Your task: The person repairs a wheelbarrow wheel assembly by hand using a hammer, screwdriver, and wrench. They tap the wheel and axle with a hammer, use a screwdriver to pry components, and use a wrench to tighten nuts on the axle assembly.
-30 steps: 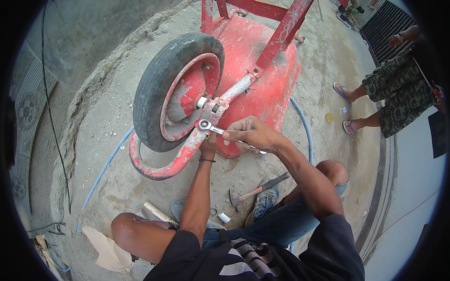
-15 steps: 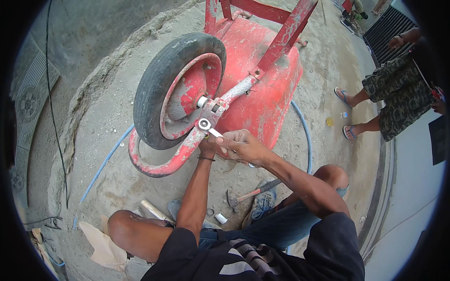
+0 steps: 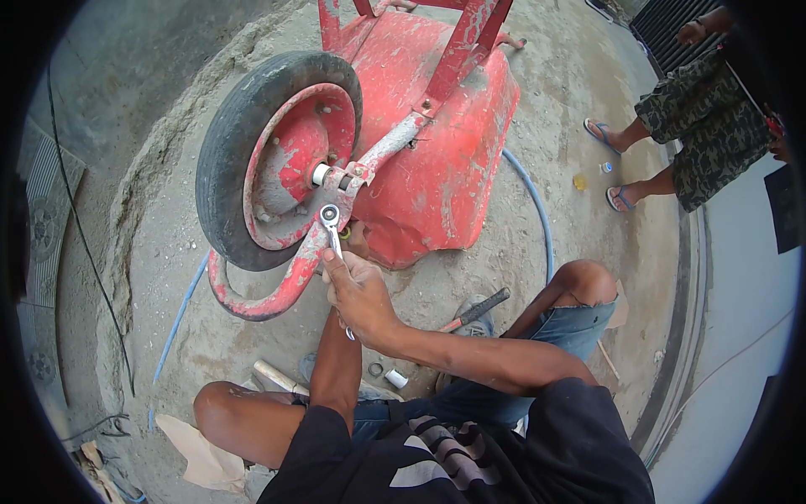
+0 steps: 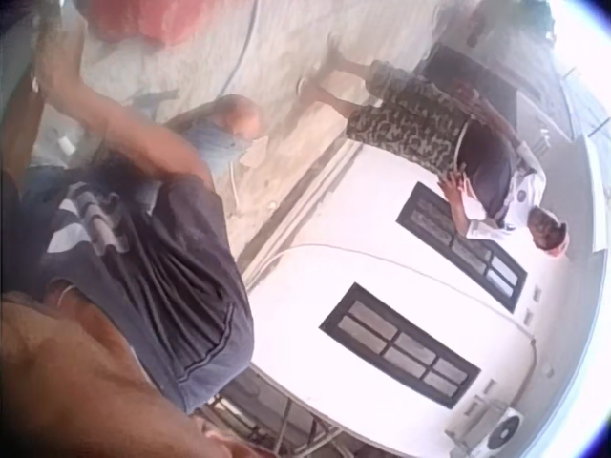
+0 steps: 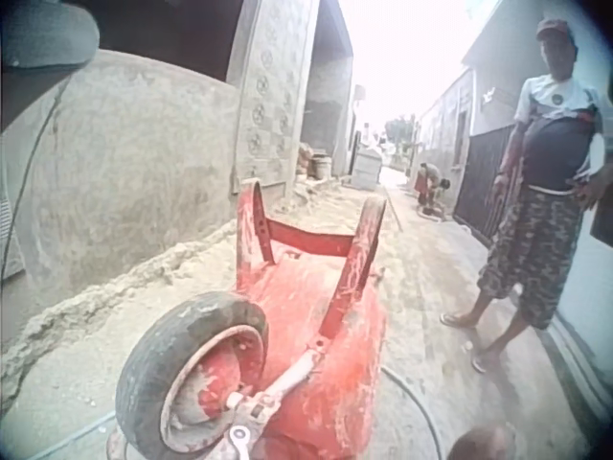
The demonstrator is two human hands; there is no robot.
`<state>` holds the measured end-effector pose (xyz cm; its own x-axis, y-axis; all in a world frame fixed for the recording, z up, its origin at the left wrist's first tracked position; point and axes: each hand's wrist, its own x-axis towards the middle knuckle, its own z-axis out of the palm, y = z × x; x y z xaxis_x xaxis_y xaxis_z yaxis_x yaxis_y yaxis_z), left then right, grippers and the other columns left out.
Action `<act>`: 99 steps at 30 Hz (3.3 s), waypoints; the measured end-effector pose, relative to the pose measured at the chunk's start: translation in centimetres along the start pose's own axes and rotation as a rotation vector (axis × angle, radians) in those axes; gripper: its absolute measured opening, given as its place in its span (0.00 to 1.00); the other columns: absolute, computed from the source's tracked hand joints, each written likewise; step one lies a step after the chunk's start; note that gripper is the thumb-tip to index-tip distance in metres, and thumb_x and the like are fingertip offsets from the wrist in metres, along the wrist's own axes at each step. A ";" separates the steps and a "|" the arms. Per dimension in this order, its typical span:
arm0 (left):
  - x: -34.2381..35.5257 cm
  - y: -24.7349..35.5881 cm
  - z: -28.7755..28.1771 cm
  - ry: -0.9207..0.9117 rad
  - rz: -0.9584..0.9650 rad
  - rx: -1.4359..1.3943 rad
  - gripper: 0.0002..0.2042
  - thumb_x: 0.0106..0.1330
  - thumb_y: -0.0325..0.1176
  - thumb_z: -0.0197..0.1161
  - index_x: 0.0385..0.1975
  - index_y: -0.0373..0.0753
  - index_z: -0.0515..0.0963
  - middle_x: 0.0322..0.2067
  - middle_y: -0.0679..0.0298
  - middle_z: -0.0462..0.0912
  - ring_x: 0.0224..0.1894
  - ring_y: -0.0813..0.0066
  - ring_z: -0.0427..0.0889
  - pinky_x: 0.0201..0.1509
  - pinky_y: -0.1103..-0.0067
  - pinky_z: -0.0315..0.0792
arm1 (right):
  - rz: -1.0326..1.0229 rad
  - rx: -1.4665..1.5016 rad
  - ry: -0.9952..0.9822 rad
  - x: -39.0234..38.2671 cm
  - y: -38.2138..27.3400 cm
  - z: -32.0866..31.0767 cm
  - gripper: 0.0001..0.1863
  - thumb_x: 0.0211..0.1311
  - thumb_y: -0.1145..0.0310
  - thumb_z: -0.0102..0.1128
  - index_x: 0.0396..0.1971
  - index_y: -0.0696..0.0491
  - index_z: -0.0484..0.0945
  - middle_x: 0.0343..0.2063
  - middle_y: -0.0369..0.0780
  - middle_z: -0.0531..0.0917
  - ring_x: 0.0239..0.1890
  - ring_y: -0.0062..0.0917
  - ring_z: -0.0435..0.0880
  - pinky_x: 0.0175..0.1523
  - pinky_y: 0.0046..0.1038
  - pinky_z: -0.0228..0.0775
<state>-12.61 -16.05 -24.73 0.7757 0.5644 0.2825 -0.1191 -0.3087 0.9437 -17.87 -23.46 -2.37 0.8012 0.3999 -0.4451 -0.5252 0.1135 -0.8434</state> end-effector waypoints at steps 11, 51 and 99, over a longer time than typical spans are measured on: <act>1.9 1.1 -1.5 -0.151 -0.148 -0.228 0.04 0.48 0.24 0.57 0.16 0.36 0.70 0.17 0.70 0.71 0.20 0.82 0.68 0.23 0.79 0.62 | -0.150 -1.110 -0.663 1.6 -19.7 -13.2 0.22 0.67 0.49 0.46 0.28 0.54 0.75 0.10 0.31 0.66 0.14 0.15 0.64 0.21 0.22 0.58; 2.0 13.3 7.4 0.159 -0.128 -0.140 0.25 0.69 0.36 0.51 0.58 0.26 0.55 0.55 0.45 0.68 0.58 0.60 0.67 0.62 0.69 0.59 | -0.777 -0.236 0.031 14.2 9.4 -15.5 0.17 0.43 0.84 0.55 0.37 0.56 0.79 0.36 0.44 0.78 0.36 0.38 0.81 0.39 0.34 0.74; -1.0 12.8 8.1 0.449 0.023 0.126 0.17 0.59 0.20 0.57 0.49 0.20 0.68 0.42 0.47 0.77 0.41 0.65 0.80 0.42 0.78 0.77 | -0.875 -0.289 0.021 17.2 7.2 -13.7 0.08 0.46 0.78 0.58 0.29 0.58 0.76 0.31 0.46 0.77 0.32 0.45 0.77 0.34 0.39 0.69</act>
<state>-9.83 -26.76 -14.36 0.4251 0.8233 0.3762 -0.0355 -0.4001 0.9158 -4.01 -28.23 -20.23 0.8856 0.2619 0.3835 0.3598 0.1351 -0.9232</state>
